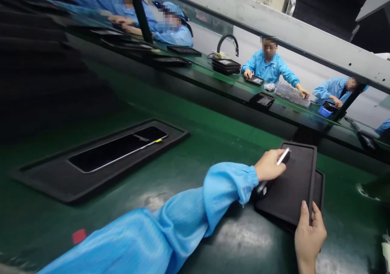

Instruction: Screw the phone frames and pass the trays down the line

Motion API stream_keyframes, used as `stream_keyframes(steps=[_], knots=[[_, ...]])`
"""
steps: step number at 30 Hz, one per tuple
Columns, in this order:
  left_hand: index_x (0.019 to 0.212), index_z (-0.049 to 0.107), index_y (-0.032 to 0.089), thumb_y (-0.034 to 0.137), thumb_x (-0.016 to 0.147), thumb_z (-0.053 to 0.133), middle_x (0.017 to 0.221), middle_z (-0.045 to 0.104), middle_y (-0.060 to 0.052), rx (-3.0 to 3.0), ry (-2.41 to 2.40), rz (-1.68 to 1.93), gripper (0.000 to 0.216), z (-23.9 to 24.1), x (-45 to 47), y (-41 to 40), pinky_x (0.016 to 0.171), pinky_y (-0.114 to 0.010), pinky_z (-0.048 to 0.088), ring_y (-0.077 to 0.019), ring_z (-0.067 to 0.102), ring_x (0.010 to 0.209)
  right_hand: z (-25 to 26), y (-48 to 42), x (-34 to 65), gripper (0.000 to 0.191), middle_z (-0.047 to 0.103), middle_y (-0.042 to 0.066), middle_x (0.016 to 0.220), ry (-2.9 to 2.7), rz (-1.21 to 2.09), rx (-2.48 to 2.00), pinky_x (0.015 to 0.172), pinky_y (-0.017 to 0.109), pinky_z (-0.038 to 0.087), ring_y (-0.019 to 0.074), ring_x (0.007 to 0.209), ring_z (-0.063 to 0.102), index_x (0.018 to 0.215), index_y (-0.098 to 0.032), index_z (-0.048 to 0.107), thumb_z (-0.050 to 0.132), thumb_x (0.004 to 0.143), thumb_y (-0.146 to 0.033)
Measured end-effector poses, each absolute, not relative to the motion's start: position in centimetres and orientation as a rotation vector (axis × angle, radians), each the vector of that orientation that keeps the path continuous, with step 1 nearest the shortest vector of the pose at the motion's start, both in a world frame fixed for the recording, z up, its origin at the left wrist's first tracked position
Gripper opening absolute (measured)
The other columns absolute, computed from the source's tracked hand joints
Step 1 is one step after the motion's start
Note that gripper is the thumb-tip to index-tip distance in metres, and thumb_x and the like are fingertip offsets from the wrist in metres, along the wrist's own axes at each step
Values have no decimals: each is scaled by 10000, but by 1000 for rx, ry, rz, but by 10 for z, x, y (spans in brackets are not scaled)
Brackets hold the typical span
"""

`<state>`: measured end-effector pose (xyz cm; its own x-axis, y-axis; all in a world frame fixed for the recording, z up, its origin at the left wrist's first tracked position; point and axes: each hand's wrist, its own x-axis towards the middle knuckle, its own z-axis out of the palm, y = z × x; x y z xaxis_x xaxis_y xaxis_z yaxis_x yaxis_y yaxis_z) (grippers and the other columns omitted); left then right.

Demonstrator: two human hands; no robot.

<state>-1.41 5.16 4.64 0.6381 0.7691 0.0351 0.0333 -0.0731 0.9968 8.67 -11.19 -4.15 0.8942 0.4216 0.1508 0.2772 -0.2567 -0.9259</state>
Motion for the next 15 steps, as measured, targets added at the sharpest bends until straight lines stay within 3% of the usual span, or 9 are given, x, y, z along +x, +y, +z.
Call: stream_keyframes(steps=[3,7,11,13,15], knots=[[1011,555,89,216,618,490,832,619,-87,1286,630,776,418,45,-10,61,617,-254,472,-160,594,674,-40,-110,86,791,610,133,1025,-458,314,-1765,667,249,488,199,827,602,1136,-90,547,562,671,-730],[1102,436,106,303,711,493,892,605,-92,1074,570,846,442,34,7,51,638,-245,475,-124,582,675,-37,-109,85,899,584,103,974,-303,628,-1577,382,217,397,122,499,525,1230,-143,421,653,587,-727],[1155,417,61,222,634,582,1098,578,-184,1138,489,785,569,27,15,47,839,-338,485,-226,600,966,-32,-109,83,832,567,19,767,-269,745,-1418,363,223,416,113,428,492,1148,-141,416,722,572,-657],[1233,387,48,204,602,635,1306,437,-228,1228,494,801,696,31,10,53,1017,-396,381,-281,452,1215,-30,-108,82,801,536,-17,690,-248,769,-1373,344,246,425,110,390,462,1109,-143,421,734,565,-642],[1325,351,46,259,640,649,1457,216,-205,1496,588,902,777,39,-1,61,1143,-397,179,-271,193,1376,-31,-106,82,784,525,-29,680,-219,767,-1334,332,252,425,116,391,467,1093,-154,425,746,556,-628]])
